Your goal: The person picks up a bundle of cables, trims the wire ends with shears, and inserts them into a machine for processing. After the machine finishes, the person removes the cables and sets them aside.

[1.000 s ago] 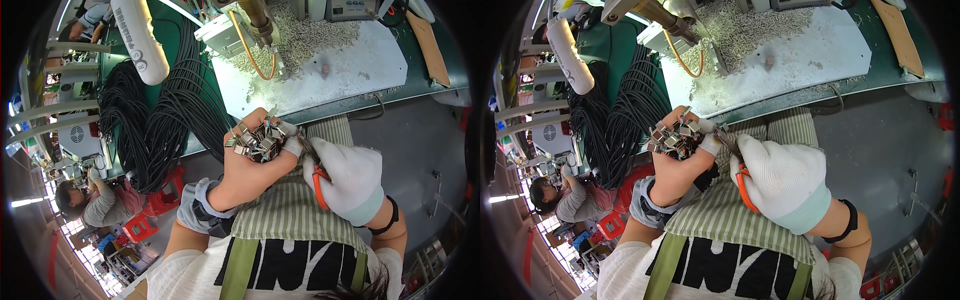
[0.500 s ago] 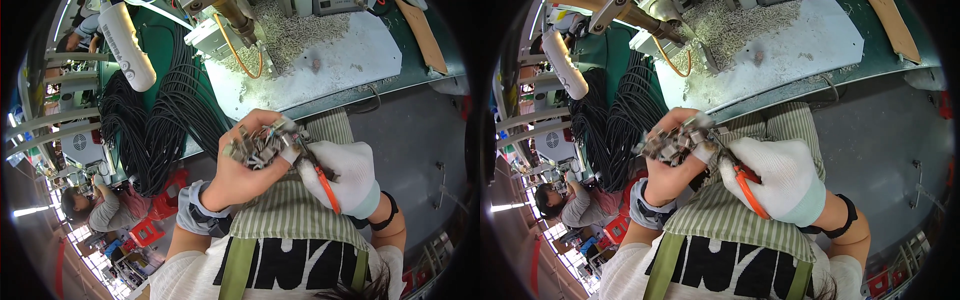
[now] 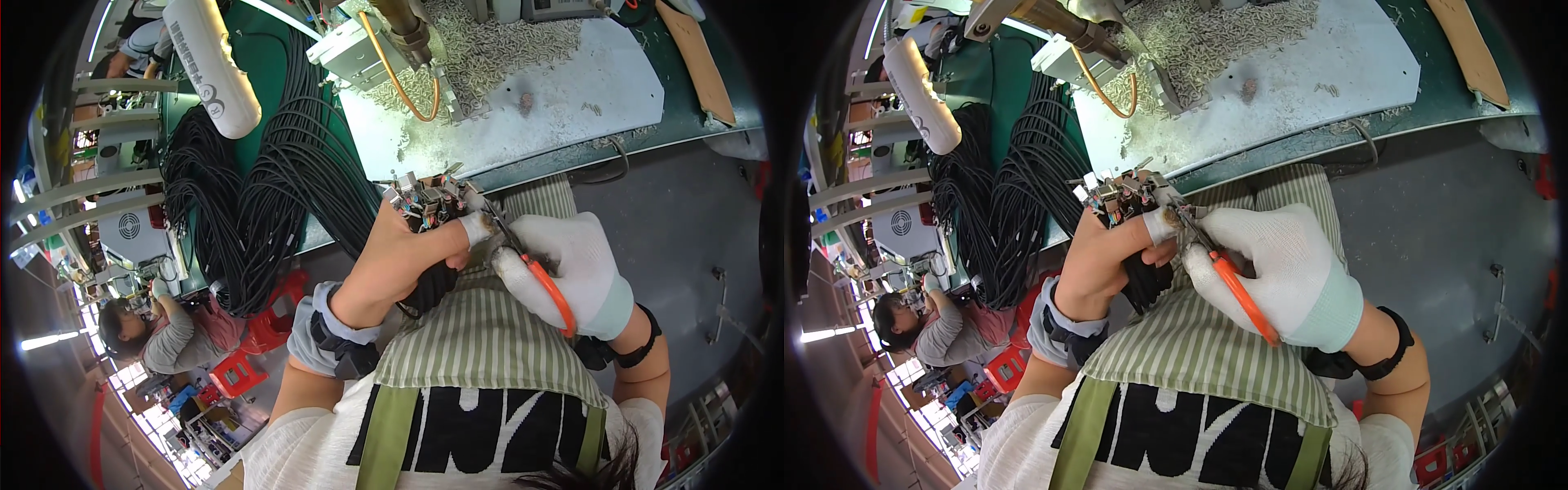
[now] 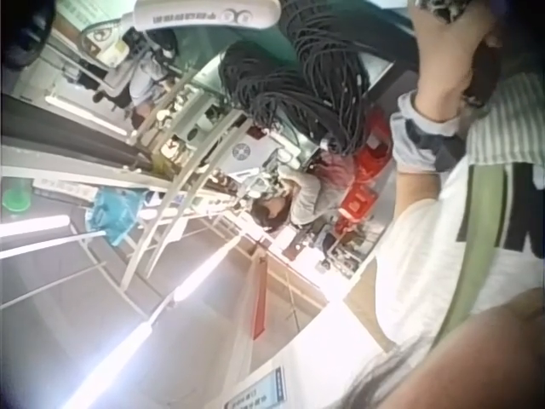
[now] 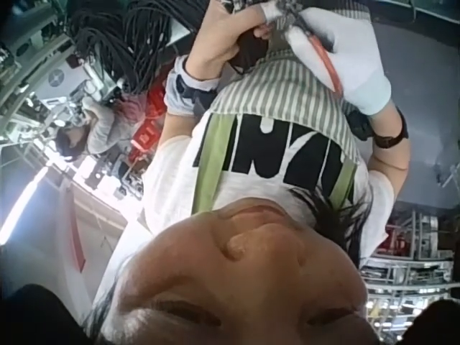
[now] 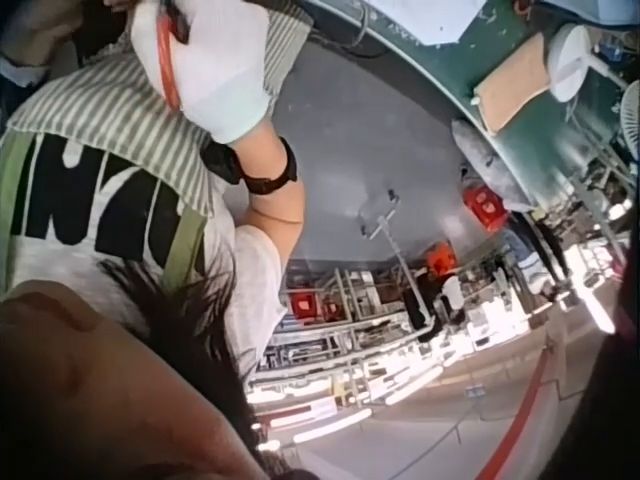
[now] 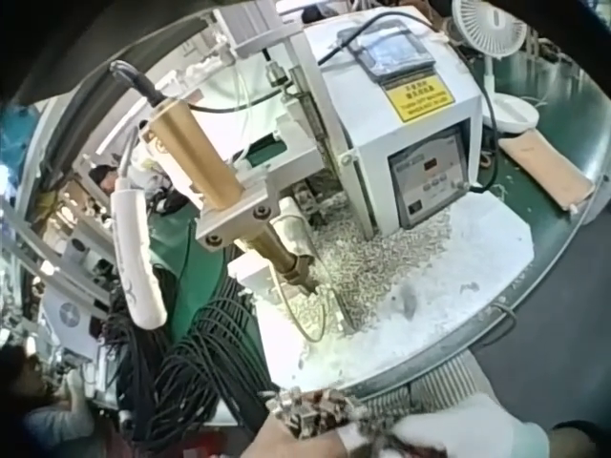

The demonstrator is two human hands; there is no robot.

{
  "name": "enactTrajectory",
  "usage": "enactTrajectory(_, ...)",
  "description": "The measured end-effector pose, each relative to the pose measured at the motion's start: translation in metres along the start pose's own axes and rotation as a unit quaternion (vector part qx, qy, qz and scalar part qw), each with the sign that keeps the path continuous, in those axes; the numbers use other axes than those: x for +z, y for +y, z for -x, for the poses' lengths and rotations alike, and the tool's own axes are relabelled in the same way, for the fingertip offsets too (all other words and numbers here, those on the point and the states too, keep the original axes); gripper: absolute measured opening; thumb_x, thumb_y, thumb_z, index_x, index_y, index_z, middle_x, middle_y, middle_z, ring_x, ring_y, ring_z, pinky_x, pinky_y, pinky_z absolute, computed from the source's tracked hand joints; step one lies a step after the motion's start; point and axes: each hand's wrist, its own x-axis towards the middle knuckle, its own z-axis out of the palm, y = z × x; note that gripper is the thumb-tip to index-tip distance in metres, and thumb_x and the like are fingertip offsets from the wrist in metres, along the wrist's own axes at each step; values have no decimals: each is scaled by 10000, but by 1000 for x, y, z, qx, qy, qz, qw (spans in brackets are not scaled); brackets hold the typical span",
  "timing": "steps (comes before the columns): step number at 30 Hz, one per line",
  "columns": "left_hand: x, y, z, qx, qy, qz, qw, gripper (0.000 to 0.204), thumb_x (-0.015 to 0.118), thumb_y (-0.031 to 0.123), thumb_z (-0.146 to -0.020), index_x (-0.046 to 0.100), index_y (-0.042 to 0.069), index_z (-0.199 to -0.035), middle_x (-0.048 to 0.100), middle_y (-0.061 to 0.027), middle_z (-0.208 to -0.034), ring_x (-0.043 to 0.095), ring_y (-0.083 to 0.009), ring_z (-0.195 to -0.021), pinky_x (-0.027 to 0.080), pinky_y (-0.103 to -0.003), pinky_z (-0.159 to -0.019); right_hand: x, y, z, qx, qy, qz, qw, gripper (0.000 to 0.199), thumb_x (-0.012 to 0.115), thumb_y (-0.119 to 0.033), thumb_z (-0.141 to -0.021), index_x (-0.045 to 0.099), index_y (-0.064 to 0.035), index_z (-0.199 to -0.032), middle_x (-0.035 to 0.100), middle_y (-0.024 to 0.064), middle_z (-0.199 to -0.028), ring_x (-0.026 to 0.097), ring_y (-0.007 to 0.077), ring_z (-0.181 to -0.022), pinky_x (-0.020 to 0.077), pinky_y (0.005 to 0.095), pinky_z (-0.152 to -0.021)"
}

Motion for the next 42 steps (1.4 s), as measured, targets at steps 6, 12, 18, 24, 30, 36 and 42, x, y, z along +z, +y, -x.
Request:
enactTrajectory(6,-44,1,-17,-60,-37,95,993,128,651,59,-832,590,7,-932,534,-10,-655,479,-97,-543,407,-254,-516,14,25,-16,-41,165,25,985,189,591,-143,-837,589,3,-718,499,78,-497,472,120,-397,388,272,-430)
enactTrajectory(12,-78,10,-58,-5,-26,233,972,125,602,125,-890,590,6,-925,562,-40,-770,520,-119,-680,446,-289,-635,-22,26,-67,58,96,-83,990,224,587,-157,-858,575,-7,-693,531,38,-508,486,83,-411,386,249,-414)
enactTrajectory(18,-72,21,-85,21,-25,79,996,131,598,145,-897,589,16,-915,565,-44,-795,530,-143,-715,468,-306,-681,-34,33,-114,31,19,-104,994,211,598,-163,-859,558,-2,-729,523,26,-505,505,91,-416,389,243,-396)
enactTrajectory(24,-63,36,-96,13,-23,3,1000,150,646,148,-840,594,9,-820,569,-49,-712,520,-148,-622,456,-292,-608,-43,30,-135,105,-19,-161,981,302,614,-222,-841,540,26,-685,534,65,-511,558,127,-428,431,254,-400)
enactTrajectory(30,-64,34,-93,62,63,-97,991,130,676,92,-784,597,-6,-814,594,-67,-718,539,-155,-592,448,-278,-552,-42,34,-141,95,-35,-170,980,192,585,-127,-835,546,40,-748,519,70,-513,532,120,-434,414,268,-386)
enactTrajectory(36,-61,46,-91,78,73,-198,974,217,721,90,-746,612,1,-911,611,-46,-820,574,-141,-715,477,-288,-647,-30,47,-142,5,7,-161,987,212,584,-148,-822,549,41,-732,525,72,-519,540,119,-442,418,267,-391)
enactTrajectory(42,-56,52,-89,52,78,-284,954,179,699,145,-757,651,50,-901,620,-14,-818,551,-89,-709,456,-257,-625,-31,44,-142,8,-2,-150,989,235,594,-165,-805,549,47,-713,536,70,-527,539,108,-448,419,267,-397)
